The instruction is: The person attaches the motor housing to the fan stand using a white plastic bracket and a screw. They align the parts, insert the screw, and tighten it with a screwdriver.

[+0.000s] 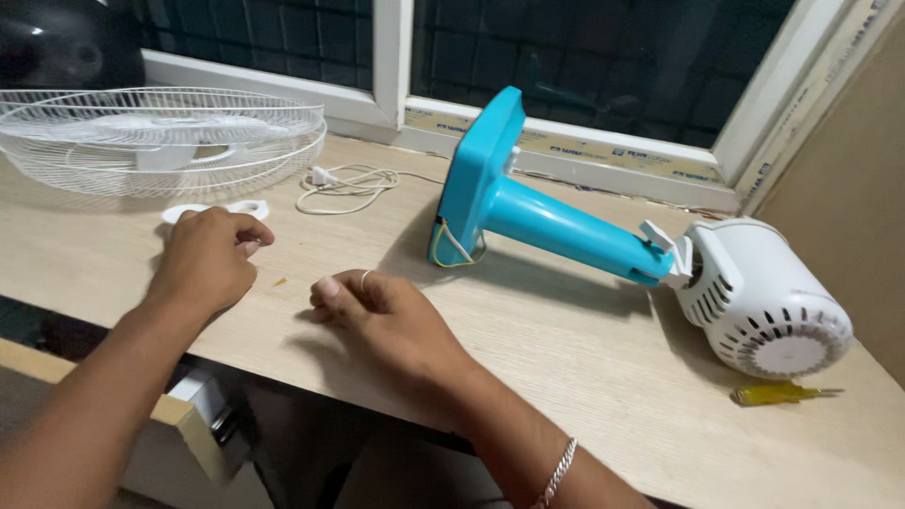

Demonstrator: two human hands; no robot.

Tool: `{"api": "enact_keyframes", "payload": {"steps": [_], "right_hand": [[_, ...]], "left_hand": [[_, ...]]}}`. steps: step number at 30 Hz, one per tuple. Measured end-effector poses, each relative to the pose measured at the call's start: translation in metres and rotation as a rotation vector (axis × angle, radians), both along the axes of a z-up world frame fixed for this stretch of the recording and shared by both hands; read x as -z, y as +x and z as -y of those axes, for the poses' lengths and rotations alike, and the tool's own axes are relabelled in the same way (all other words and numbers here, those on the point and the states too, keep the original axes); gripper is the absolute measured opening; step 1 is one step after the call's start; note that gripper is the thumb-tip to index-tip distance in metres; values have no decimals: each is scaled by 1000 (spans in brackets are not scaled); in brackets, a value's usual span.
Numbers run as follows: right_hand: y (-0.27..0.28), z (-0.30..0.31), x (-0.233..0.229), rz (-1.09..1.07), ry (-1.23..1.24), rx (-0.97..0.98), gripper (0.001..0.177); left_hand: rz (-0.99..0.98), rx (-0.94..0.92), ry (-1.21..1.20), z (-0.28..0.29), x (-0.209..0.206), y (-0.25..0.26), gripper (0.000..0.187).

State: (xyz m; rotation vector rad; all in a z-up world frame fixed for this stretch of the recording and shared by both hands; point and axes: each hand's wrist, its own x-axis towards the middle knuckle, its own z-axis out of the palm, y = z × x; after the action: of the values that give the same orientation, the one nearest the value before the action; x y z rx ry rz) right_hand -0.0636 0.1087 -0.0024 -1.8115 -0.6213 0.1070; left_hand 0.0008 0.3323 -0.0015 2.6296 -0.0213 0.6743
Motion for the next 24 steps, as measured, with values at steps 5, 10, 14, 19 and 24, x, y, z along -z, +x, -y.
{"api": "enact_keyframes", "payload": {"steps": [5,10,14,19,24], "right_hand": [[-27,24,-7,-93,-18,90,40],[-55,73,-2,-84,33,205,33],[-73,125,-2,-207,163,314,35],[-97,172,-15,-323,177,617,38],[-106,185,-17,-261,302,701,26]], "left_hand": [[166,237,-264,41,-13,-32,20],[65,603,-886,120,-19,-53,18],[-66,774,-988,180,-16,-68,13],[-245,803,-874,231,-19,-82,12],[-311,819,-796,253,-17,-92,12]]}}
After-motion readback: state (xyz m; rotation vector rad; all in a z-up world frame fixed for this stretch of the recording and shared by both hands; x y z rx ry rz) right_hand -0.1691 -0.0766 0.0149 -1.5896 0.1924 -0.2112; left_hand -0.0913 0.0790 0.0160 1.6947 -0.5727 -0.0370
